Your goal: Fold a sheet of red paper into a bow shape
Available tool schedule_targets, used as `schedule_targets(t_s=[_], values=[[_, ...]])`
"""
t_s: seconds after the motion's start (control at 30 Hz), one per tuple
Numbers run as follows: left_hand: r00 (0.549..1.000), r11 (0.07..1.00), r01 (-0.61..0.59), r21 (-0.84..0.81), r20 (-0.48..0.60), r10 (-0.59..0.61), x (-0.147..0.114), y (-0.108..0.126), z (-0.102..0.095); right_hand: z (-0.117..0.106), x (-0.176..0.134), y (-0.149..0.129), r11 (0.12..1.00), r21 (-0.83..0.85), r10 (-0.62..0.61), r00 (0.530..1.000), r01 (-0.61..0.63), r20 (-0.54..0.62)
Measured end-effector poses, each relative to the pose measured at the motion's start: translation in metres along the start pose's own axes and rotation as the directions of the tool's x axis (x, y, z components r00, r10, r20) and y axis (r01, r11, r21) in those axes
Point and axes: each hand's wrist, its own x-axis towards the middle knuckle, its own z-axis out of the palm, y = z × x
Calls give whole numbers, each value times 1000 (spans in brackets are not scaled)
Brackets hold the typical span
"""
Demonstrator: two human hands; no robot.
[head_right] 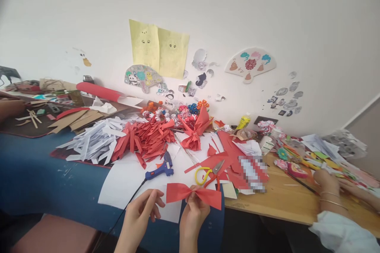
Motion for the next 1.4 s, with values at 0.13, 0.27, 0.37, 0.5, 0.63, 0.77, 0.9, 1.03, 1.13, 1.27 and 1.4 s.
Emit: schedule_targets(t_s=[0.13,0.27,0.37,0.5,0.63,0.77,0.9,1.03,1.13,1.27,1.4], values=[[1000,1000,8,-17,-17,-8,0,-5,-2,-4,3,7,1000,7,-9,1000,9,1],[990,999,-34,-35,-137,29,-9,1,2,-4,-5,4,1000,5,-29,999,29,34],[944,981,-168,94,-270,187,-16,9,4,-3,-10,-1,999,-4,-53,995,53,83],[786,777,-501,380,-176,593,-18,20,8,-3,-13,-6,994,-26,-105,983,110,147],[690,537,-649,539,121,714,-14,30,19,-8,-14,-9,947,-152,-226,926,282,303],[720,502,-629,593,203,663,-11,35,27,-15,-15,-13,902,-219,-255,869,372,425],[745,528,-630,569,251,617,-10,40,25,-18,-14,-22,860,-265,-281,837,437,470],[779,580,-620,528,326,536,-8,46,20,-20,-12,-29,862,-300,-234,845,409,480],[829,685,-558,468,329,452,-7,48,20,-23,-12,-30,873,-354,-158,881,336,445],[892,852,-439,285,253,374,-3,45,22,-20,-11,-37,850,-365,-174,858,378,483],[931,951,-307,16,212,297,1,38,21,-9,-10,-60,844,-399,-81,819,360,568]])
